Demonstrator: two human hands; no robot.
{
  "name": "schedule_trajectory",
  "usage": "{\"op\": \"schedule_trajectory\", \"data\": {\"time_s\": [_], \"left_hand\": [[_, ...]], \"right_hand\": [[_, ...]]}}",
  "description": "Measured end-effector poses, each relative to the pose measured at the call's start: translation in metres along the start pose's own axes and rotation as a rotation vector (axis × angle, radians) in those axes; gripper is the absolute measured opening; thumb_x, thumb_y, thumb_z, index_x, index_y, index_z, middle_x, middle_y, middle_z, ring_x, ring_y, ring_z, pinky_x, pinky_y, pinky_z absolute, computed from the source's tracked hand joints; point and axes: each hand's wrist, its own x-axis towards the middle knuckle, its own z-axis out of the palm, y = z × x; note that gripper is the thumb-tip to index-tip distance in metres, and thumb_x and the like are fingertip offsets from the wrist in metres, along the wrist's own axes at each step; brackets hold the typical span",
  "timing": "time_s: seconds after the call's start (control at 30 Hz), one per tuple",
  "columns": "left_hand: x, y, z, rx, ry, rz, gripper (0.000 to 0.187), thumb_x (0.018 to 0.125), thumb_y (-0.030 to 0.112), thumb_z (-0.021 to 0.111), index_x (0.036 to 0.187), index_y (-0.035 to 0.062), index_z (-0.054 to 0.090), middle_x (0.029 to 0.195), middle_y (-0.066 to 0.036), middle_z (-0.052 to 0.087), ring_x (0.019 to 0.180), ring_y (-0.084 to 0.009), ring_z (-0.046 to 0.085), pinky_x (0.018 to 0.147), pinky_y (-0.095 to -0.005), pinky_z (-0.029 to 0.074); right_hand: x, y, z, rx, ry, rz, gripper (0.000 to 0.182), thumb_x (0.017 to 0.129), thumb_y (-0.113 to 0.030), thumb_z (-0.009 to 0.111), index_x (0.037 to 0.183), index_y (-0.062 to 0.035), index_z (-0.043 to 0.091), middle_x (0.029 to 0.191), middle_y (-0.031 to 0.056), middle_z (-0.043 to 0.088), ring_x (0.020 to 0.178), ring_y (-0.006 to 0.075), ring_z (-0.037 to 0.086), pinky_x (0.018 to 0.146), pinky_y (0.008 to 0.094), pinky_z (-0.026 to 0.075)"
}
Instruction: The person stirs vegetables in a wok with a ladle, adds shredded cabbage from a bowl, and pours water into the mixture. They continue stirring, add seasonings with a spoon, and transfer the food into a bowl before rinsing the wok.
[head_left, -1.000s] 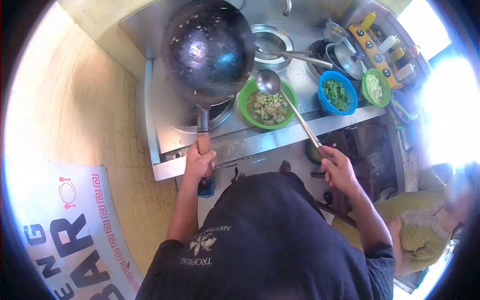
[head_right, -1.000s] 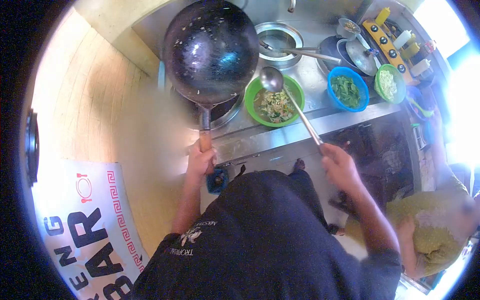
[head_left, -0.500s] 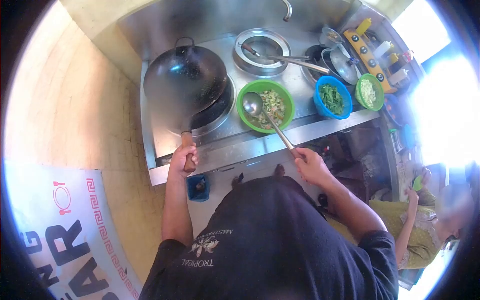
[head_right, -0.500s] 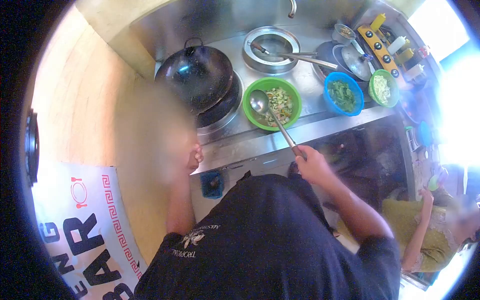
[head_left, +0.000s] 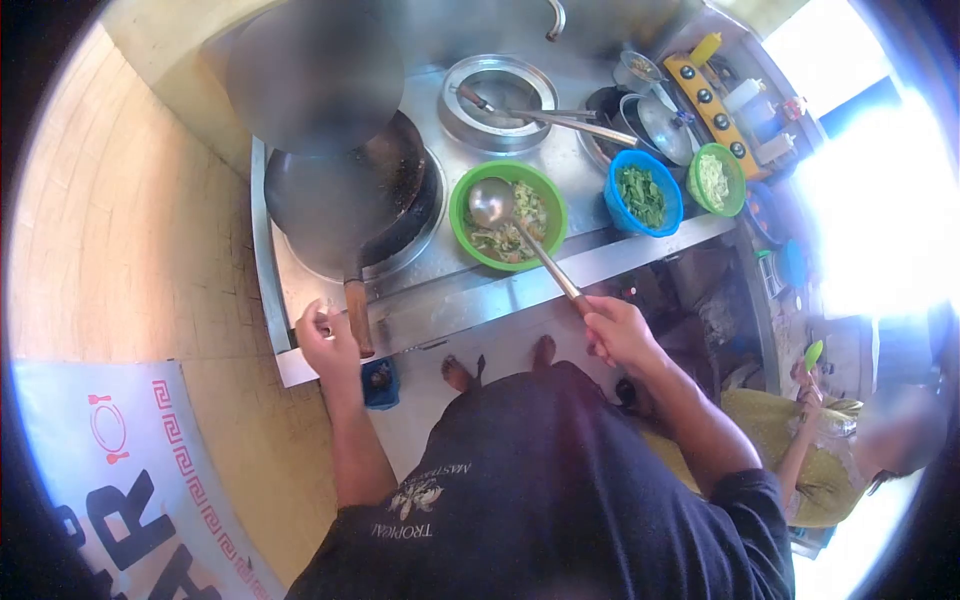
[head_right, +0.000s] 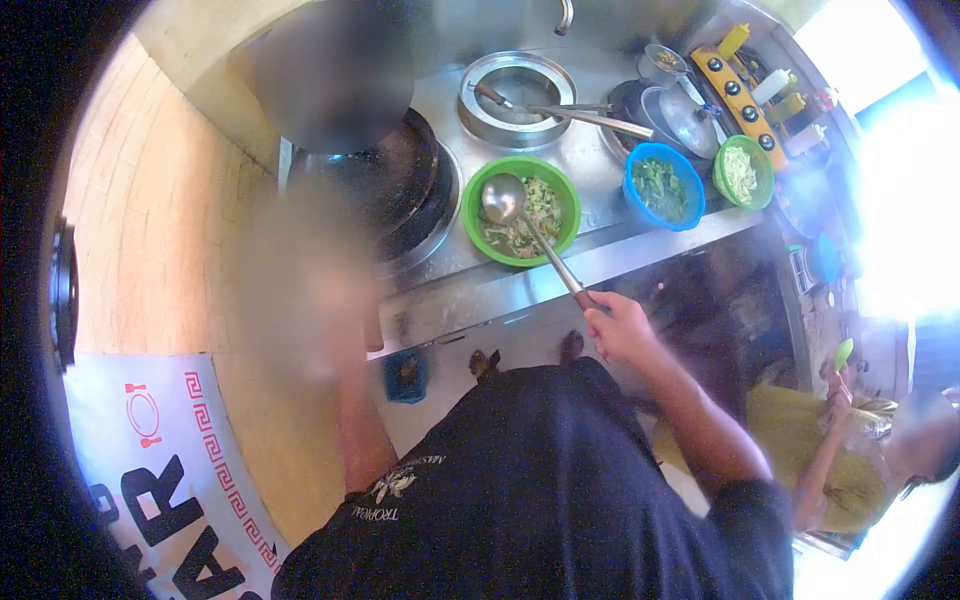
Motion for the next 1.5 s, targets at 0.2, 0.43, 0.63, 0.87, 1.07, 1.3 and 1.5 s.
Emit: {"op": "schedule_trajectory", "data": {"time_s": [0.2,0.43,0.63,0.87,1.07,1.3,1.5], "left_hand": [[-0.033,0.084,0.128,-0.344,-0.790,-0.354,0.048,0.086,0.025,0.064,0.123,-0.0003,0.048,0.106,-0.017,0.062,0.092,-0.0260,0.063,0.080,-0.0361,0.049],[-0.020,0.109,0.210,-0.708,-0.819,-0.849,0.030,0.084,-0.001,0.056,0.112,-0.0019,0.048,0.110,-0.020,0.056,0.094,-0.0318,0.064,0.067,-0.0425,0.061],[-0.029,0.113,0.218,-0.707,-0.791,-0.740,0.028,0.080,-0.005,0.052,0.108,-0.0018,0.049,0.099,-0.017,0.059,0.087,-0.0298,0.065,0.066,-0.0428,0.060],[-0.044,0.134,0.195,-0.542,-0.904,-0.148,0.035,0.079,-0.004,0.051,0.112,0.0018,0.043,0.104,-0.015,0.057,0.083,-0.0270,0.064,0.065,-0.0407,0.058],[-0.070,0.251,0.159,-0.657,-1.082,-0.219,0.033,0.079,-0.002,0.052,0.111,0.0023,0.043,0.098,-0.012,0.056,0.078,-0.0245,0.063,0.062,-0.0364,0.057],[-0.155,0.408,0.216,-0.687,-1.223,-0.388,0.036,0.078,-0.004,0.049,0.113,0.0029,0.045,0.097,-0.010,0.057,0.080,-0.0237,0.062,0.066,-0.0381,0.057],[-0.262,0.548,0.351,-0.625,-1.573,-0.200,0.034,0.079,-0.004,0.050,0.112,-0.0010,0.046,0.104,-0.013,0.056,0.090,-0.0265,0.061,0.070,-0.0451,0.056]], "right_hand": [[-0.030,-0.001,-0.035,0.249,-0.022,0.036,0.039,0.093,-0.011,0.049,0.130,-0.0016,0.047,0.070,0.0010,0.053,0.043,0.0028,0.042,0.034,0.0169,0.032],[-0.068,0.020,-0.073,0.454,-0.008,0.038,0.037,0.092,-0.010,0.049,0.127,0.0007,0.049,0.070,0.0024,0.053,0.041,0.0037,0.043,0.034,0.0168,0.034],[-0.119,0.062,-0.113,0.676,-0.037,0.012,0.042,0.090,-0.012,0.053,0.129,0.0040,0.045,0.071,0.0048,0.057,0.042,0.0049,0.046,0.036,0.0165,0.035],[-0.198,0.134,-0.180,0.859,0.167,-0.021,0.046,0.084,-0.011,0.059,0.127,0.0025,0.050,0.065,0.0044,0.055,0.041,0.0070,0.044,0.036,0.0206,0.033],[-0.263,0.220,-0.234,1.005,0.320,0.078,0.049,0.081,-0.009,0.060,0.127,0.0015,0.048,0.065,0.0051,0.056,0.041,0.0083,0.045,0.036,0.0204,0.034],[-0.270,0.302,-0.266,1.141,0.382,0.148,0.051,0.082,-0.012,0.061,0.129,0.0017,0.046,0.069,0.0039,0.058,0.043,0.0077,0.045,0.037,0.0207,0.034],[-0.255,0.337,-0.301,1.307,0.352,0.171,0.052,0.081,-0.013,0.062,0.128,0.0017,0.047,0.070,0.0034,0.058,0.043,0.0073,0.044,0.037,0.0202,0.033]]}}
